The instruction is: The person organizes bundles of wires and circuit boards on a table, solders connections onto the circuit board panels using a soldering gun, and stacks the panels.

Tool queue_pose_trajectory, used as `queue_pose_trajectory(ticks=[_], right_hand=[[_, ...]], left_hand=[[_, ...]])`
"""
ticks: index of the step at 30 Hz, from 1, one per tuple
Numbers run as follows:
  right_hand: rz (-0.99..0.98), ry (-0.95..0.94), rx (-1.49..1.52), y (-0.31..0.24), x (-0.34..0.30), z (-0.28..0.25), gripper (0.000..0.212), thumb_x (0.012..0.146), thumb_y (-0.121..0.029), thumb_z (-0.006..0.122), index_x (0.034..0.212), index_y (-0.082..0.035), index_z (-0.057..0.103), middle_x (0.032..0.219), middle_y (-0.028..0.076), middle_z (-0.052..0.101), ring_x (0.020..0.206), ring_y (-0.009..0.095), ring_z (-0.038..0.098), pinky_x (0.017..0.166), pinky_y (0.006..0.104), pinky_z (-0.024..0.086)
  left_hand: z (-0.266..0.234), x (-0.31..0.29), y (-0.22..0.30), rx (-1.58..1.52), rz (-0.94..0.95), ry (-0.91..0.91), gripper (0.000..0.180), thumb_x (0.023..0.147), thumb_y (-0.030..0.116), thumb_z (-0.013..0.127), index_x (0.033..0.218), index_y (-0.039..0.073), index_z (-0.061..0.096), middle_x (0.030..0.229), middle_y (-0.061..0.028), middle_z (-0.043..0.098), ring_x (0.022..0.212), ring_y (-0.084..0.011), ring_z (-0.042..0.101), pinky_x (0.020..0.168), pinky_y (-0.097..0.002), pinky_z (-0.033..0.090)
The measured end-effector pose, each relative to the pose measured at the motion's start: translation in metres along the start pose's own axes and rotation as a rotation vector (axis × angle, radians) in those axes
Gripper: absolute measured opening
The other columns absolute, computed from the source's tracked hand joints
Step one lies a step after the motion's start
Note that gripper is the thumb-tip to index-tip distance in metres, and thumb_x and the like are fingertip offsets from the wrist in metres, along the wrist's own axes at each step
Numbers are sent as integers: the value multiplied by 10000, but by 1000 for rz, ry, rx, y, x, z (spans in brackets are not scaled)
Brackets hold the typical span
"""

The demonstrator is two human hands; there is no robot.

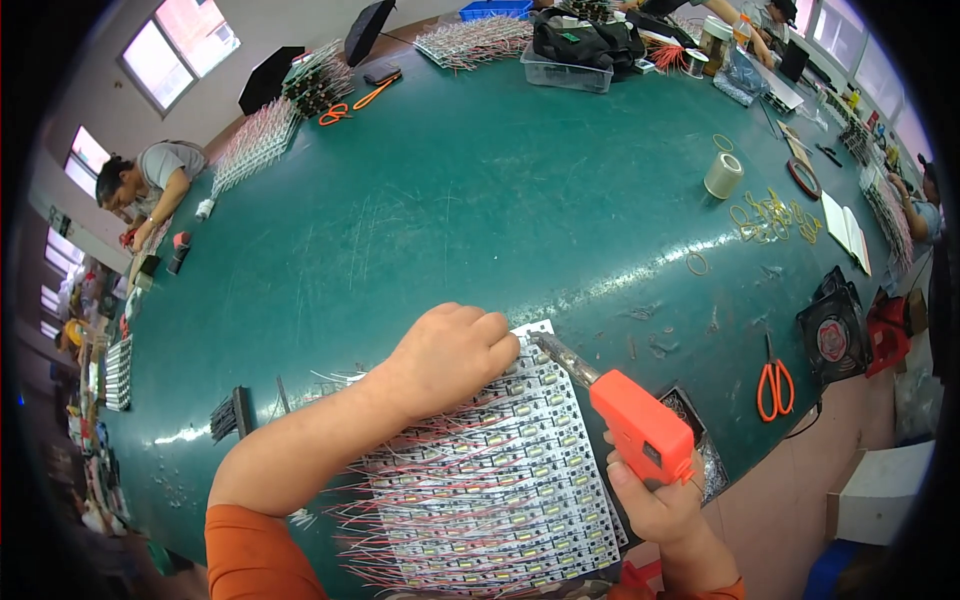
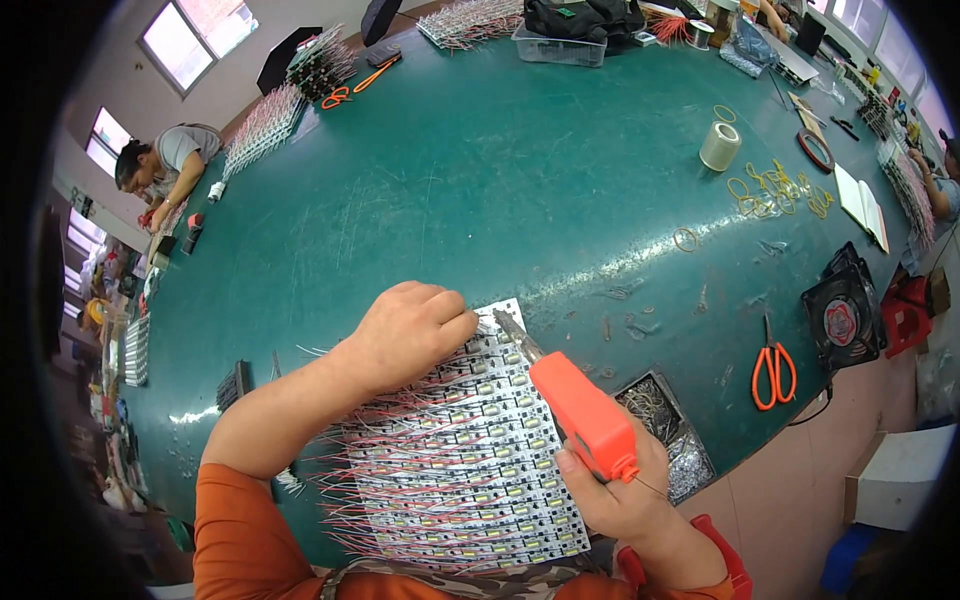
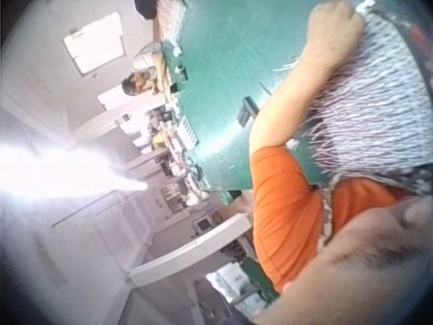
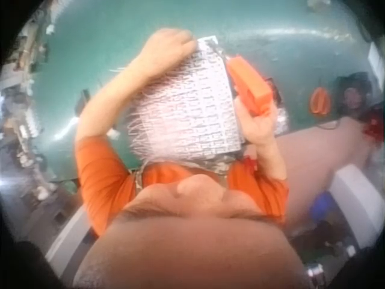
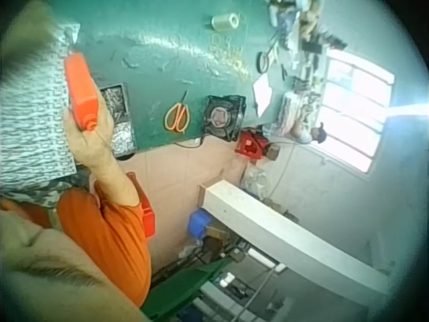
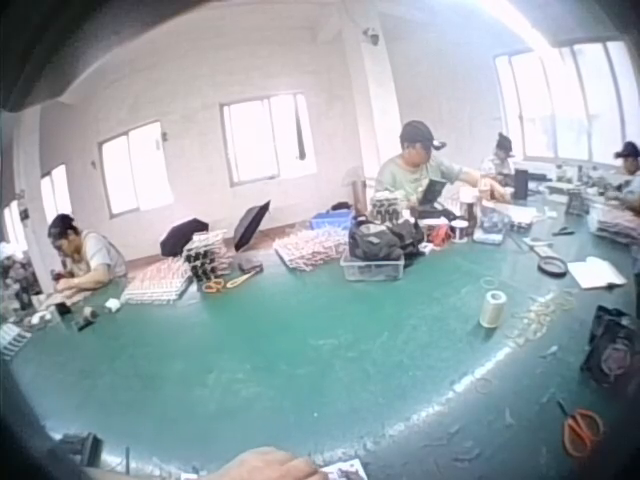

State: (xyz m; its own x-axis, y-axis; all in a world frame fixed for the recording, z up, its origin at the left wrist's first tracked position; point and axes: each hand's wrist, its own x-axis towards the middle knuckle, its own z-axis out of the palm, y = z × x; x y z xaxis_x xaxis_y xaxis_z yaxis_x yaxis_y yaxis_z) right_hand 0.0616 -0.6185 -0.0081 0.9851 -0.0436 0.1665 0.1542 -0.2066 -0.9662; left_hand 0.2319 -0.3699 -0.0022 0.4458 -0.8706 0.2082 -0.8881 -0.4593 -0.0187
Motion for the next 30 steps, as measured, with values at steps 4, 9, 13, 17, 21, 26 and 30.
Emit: queue_pose_trajectory(ticks=[4,9,13,17,21,26,30], right_hand=[[-22,-29,-36,0,-1,1,436,826,-25,723,1230,64,584,873,70,670,742,137,642,699,278,516],[-100,-26,-110,2,0,1,514,830,-24,729,1291,85,529,847,55,671,724,132,641,699,277,521],[-146,-24,-132,6,2,1,535,829,-32,732,1303,88,516,844,57,672,713,134,641,697,280,524],[-133,-24,-129,6,1,1,542,829,-40,733,1305,95,512,828,59,670,704,137,639,691,277,524],[-118,-37,-137,5,2,1,548,830,-43,732,1308,102,507,821,62,669,695,138,638,685,275,525],[-83,-46,-116,5,0,0,548,829,-50,736,1300,114,509,885,99,691,733,168,667,709,290,540],[-95,-47,-134,8,-1,-1,543,830,-54,736,1295,112,511,1003,162,703,826,222,705,761,320,554]], left_hand=[[-3,0,1,3,-4,-16,124,777,140,601,889,87,614,832,-54,591,774,-239,630,694,-393,512],[-2,2,2,29,0,-15,119,771,140,600,876,84,613,845,-48,579,782,-228,618,701,-379,501],[-1,2,1,30,10,-11,121,765,140,600,872,85,612,841,-47,576,779,-227,612,702,-376,498],[-1,2,2,41,20,-7,124,759,142,601,869,84,612,845,-48,580,782,-228,614,703,-378,499],[-1,1,2,43,20,-5,119,757,145,602,858,83,611,840,-49,583,774,-226,614,703,-380,503],[-2,2,1,39,31,-7,109,758,145,603,847,83,610,829,-49,579,766,-227,613,700,-379,505],[-2,2,0,27,36,-15,107,763,145,602,848,81,610,827,-49,575,767,-229,613,704,-380,504]])
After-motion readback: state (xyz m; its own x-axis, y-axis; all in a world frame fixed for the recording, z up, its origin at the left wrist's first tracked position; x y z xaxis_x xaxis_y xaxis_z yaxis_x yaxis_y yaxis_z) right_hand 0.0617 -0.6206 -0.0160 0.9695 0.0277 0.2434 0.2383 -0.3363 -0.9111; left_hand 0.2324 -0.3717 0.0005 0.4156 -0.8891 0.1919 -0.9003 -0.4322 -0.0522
